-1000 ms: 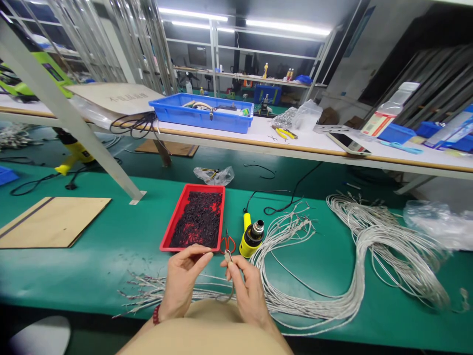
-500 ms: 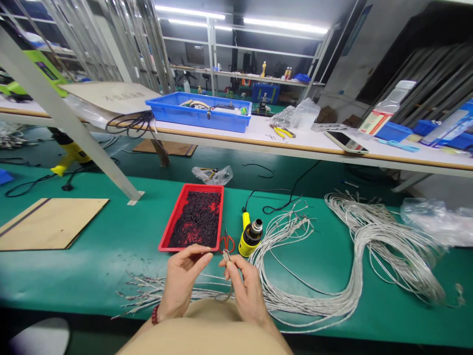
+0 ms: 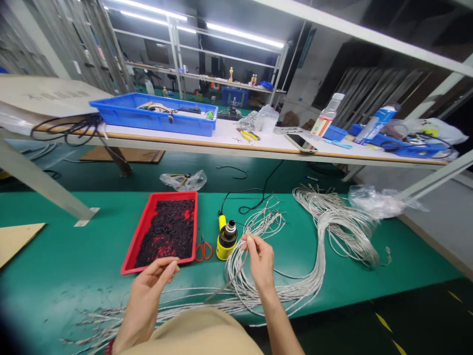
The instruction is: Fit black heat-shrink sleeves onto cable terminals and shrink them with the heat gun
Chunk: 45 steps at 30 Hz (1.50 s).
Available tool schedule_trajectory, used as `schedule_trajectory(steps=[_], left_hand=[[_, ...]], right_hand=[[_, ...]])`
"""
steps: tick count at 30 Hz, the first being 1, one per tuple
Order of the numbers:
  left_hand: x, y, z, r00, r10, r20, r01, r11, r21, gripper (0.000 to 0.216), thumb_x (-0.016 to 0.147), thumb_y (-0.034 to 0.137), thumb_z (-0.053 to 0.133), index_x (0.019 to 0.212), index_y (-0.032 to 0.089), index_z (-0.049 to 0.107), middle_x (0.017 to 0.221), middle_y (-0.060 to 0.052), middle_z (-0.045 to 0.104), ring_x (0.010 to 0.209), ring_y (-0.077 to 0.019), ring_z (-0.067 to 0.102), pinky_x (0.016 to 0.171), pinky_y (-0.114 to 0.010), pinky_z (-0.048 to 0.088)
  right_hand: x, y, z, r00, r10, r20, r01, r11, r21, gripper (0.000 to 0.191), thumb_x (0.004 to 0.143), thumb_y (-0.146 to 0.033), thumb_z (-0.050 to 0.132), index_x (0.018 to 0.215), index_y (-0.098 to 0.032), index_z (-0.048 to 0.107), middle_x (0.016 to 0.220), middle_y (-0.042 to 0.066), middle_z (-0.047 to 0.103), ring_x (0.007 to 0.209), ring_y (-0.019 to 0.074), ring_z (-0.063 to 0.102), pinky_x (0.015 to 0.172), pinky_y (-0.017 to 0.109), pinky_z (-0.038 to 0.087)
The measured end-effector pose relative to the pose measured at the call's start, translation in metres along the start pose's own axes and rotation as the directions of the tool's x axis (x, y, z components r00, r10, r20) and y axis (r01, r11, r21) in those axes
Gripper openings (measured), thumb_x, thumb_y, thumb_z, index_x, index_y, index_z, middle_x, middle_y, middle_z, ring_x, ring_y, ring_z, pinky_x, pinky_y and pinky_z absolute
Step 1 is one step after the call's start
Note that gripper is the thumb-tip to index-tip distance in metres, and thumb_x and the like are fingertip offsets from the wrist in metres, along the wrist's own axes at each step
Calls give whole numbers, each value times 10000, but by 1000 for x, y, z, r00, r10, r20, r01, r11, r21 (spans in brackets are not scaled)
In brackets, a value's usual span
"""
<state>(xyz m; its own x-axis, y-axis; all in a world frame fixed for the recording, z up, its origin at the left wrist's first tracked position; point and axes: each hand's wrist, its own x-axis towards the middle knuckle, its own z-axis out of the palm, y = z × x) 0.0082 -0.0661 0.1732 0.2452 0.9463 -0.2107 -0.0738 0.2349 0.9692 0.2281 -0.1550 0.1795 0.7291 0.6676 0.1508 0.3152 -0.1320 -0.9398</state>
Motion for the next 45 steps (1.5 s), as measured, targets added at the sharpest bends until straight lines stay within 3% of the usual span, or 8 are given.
schedule_trajectory(steps=[5,11,19,45], left_hand=[[3,-4,-3,998,-8,56,6,999,43,321,696,462,706,845,177,700,717,-26,679,720,-171,585,641,-236,451],[-1,-1,-1,1000,-16,5,16,1000,18,364,680,517,693,815,179,700,681,-16,662,676,-163,550,612,-230,416],[-1,0,3,1000,-14,-18,14,1000,1,403,659,567,681,756,177,700,632,-14,639,622,-160,523,590,-241,399],[0,-6,2,999,-33,35,34,999,-5,349,686,511,688,768,173,692,633,-5,630,631,-140,508,592,-216,396]], right_hand=[[5,7,13,1000,27,13,-27,999,43,395,873,-485,512,842,-135,694,618,27,614,611,169,544,606,264,409],[12,18,26,999,42,3,-42,999,28,408,869,-502,512,858,-139,698,614,28,645,573,157,558,583,247,411],[13,19,23,999,51,-16,-51,999,-2,437,844,-527,537,828,-122,703,588,35,641,553,169,572,543,254,418],[10,28,23,997,78,-13,-78,997,11,394,847,-490,544,824,-125,692,592,24,628,545,151,542,560,245,405]])
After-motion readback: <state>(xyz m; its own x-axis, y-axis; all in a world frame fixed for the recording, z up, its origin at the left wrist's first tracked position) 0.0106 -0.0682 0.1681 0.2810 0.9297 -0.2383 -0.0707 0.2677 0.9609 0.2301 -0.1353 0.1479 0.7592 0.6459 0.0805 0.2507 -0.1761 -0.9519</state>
